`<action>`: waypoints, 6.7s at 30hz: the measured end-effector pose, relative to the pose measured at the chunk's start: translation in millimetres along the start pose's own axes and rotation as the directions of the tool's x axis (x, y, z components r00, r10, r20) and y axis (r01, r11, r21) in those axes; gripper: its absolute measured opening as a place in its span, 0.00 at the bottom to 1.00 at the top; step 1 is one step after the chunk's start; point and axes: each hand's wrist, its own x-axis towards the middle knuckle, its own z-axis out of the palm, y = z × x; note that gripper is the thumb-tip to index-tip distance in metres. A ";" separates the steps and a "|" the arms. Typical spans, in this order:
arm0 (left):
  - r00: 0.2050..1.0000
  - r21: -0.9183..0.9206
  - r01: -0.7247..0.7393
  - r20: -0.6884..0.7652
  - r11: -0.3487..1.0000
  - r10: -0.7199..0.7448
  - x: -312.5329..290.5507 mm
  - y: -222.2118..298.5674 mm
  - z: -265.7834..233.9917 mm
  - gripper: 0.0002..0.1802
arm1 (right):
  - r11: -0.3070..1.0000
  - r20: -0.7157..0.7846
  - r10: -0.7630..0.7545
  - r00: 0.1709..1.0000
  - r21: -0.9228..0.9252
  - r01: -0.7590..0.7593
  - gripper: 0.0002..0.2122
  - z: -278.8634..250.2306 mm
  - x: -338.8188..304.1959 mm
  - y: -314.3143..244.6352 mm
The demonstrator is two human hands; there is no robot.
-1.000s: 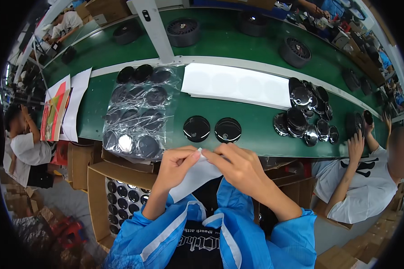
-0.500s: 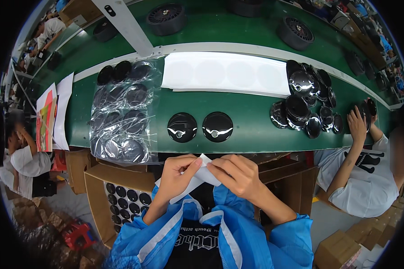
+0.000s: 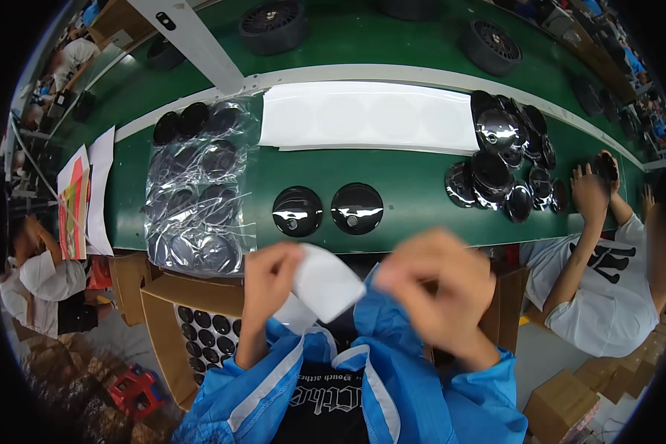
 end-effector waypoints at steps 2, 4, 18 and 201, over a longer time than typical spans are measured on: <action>0.967 -0.025 -0.229 0.110 0.973 0.231 -8.5 -2.1 11.0 0.08 | 0.865 -0.169 0.465 0.869 0.292 -0.407 0.02 8.4 20.6 26.9; 0.925 -0.049 -0.337 0.167 0.940 0.341 -12.1 -3.5 16.5 0.08 | 0.811 -0.130 0.553 0.823 0.313 -0.495 0.02 22.0 15.4 72.1; 0.954 0.027 -0.216 0.220 0.976 0.205 -20.6 -7.2 19.3 0.10 | 0.681 0.133 0.687 0.715 0.226 -0.696 0.03 16.6 26.4 125.9; 0.966 -0.152 0.104 -0.221 0.983 -0.137 -24.5 -62.2 -113.9 0.12 | 0.851 0.552 -0.184 0.813 -0.324 0.413 0.09 325.3 330.7 111.3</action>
